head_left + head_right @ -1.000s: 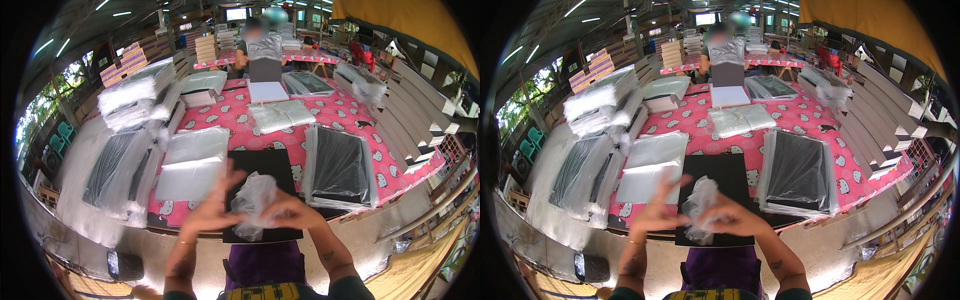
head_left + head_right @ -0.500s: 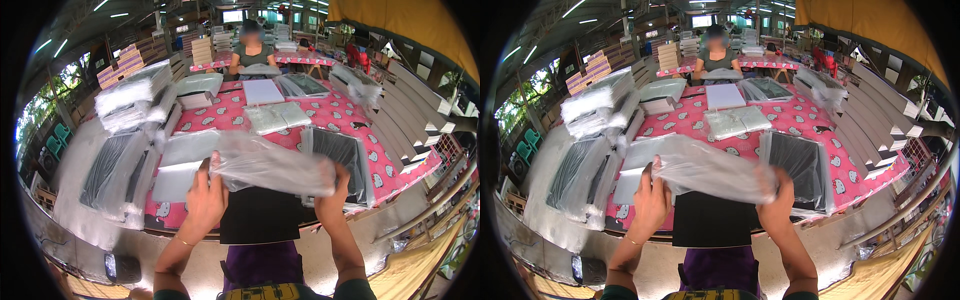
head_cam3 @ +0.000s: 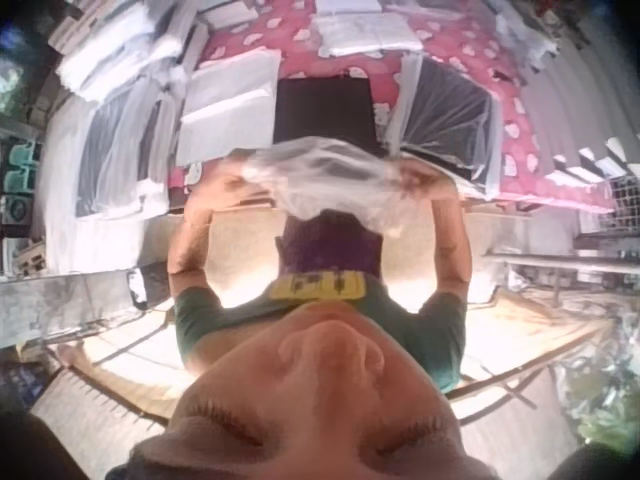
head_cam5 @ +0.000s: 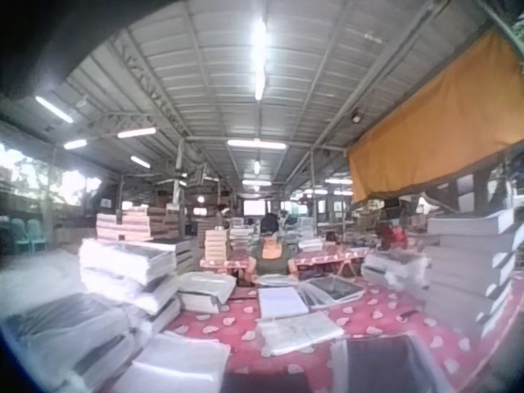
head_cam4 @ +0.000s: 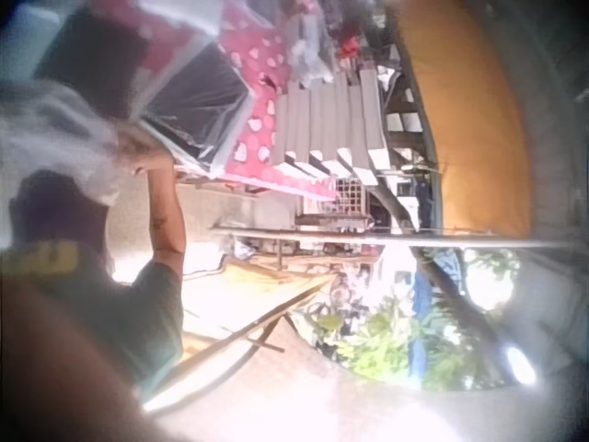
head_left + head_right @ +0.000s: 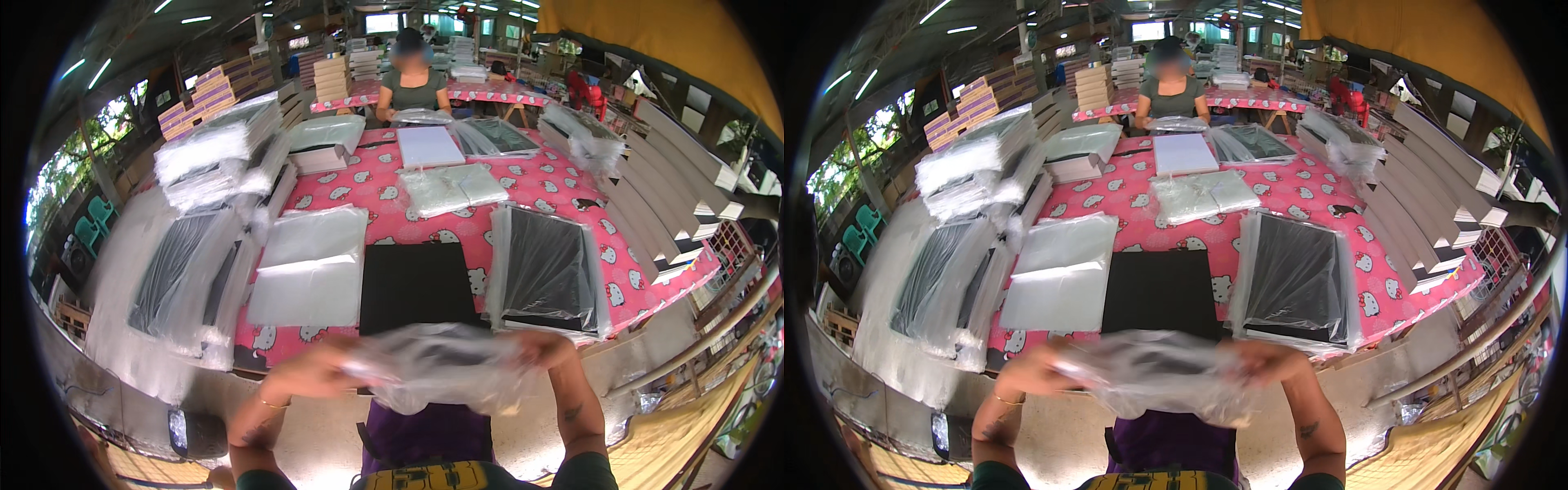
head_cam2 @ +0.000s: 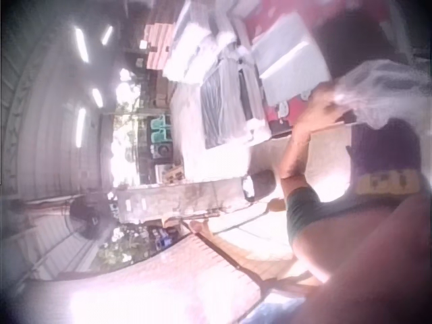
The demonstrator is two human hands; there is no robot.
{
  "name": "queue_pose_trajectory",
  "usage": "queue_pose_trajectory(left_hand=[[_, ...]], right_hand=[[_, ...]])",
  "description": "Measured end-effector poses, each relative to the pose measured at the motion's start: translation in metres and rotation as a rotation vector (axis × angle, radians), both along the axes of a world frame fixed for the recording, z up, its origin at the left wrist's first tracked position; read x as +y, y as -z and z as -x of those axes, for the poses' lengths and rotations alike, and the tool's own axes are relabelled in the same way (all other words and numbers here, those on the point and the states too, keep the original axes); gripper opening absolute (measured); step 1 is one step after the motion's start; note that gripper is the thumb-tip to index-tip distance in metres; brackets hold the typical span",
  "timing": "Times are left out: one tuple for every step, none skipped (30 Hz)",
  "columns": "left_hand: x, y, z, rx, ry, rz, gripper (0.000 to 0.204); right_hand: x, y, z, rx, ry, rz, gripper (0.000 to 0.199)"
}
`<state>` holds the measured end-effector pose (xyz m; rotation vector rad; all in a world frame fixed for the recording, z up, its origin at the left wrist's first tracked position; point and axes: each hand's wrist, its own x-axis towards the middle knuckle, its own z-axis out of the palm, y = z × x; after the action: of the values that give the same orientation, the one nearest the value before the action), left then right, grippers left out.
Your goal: The person packages black rectangular items into plastic sleeves. They place each item into a bag, seal the bag by hand, and then place the wrapped items into a larger pile.
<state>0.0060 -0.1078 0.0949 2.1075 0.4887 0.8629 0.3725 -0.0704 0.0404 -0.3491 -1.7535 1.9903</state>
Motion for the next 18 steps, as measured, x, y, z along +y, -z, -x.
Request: queue_pose_trajectory(left_hand=[[-0.008, -0.008, 0.009, -0.293, -0.089, 0.26, 0.031], [-0.012, -0.01, 0.014, -0.583, -0.188, 0.536, 0.031], [-0.01, -0.006, 0.006, -0.637, -0.272, 0.781, 0.03], [-0.008, -0.002, -0.004, -0.691, -0.352, 1.03, 0.029], [-0.007, 0.001, -0.01, -0.74, -0.438, 1.267, 0.029], [-0.003, 0.008, -0.012, -0.289, -0.271, 0.98, 0.029], [0.0, 0.02, -0.011, 0.137, -0.116, 0.665, 0.029], [0.003, 0.029, -0.012, 0.555, 0.049, 0.321, 0.029], [-0.004, 0.039, 0.0, 0.257, -0.12, 0.278, 0.027], [-0.011, 0.034, 0.002, -0.197, -0.234, 0.484, 0.025], [-0.009, 0.024, -0.002, -0.522, -0.255, 0.581, 0.023], [-0.004, 0.017, -0.008, -0.849, -0.276, 0.675, 0.02], [-0.005, 0.027, -0.011, -0.911, -0.334, 0.782, 0.02], [-0.007, 0.034, -0.01, -0.595, -0.41, 0.897, 0.019], [-0.008, 0.039, -0.008, -0.271, -0.475, 0.993, 0.018], [-0.006, 0.058, 0.004, 0.171, -0.318, 0.921, 0.024], [-0.002, 0.075, 0.013, 0.565, -0.077, 0.732, 0.03], [-0.008, 0.083, 0.019, 0.242, -0.119, 0.75, 0.032]], right_hand=[[0.002, -0.003, 0.003, -0.242, -0.15, -0.168, 0.035], [0.003, -0.013, 0.019, -0.552, -0.277, -0.359, 0.035], [-0.002, 0.0, 0.022, -0.262, -0.179, -0.225, 0.029], [-0.002, 0.009, 0.013, -0.22, -0.095, -0.122, 0.027], [-0.007, 0.018, 0.014, 0.086, 0.186, 0.041, 0.028], [-0.013, 0.024, 0.015, 0.395, 0.466, 0.202, 0.03], [-0.018, 0.014, 0.016, 0.505, 0.646, 0.445, 0.038], [-0.018, 0.019, 0.012, 0.41, 0.548, 0.357, 0.038], [-0.016, 0.03, 0.009, 0.314, 0.448, 0.271, 0.038], [-0.015, 0.037, 0.008, 0.212, 0.345, 0.19, 0.038], [-0.014, 0.027, 0.007, -0.234, 0.131, -0.029, 0.038], [-0.012, 0.04, 0.003, -0.179, 0.165, -0.015, 0.037], [-0.007, 0.061, 0.001, -0.115, 0.183, -0.008, 0.036], [-0.009, 0.069, 0.003, -0.059, 0.205, -0.001, 0.035], [-0.017, 0.074, 0.006, 0.382, 0.396, 0.36, 0.029], [-0.021, 0.046, 0.023, 0.562, 0.655, 0.619, 0.024], [-0.016, 0.052, 0.01, 0.609, 0.422, 0.574, 0.024], [-0.016, 0.059, 0.002, 0.434, 0.336, 0.478, 0.024]])
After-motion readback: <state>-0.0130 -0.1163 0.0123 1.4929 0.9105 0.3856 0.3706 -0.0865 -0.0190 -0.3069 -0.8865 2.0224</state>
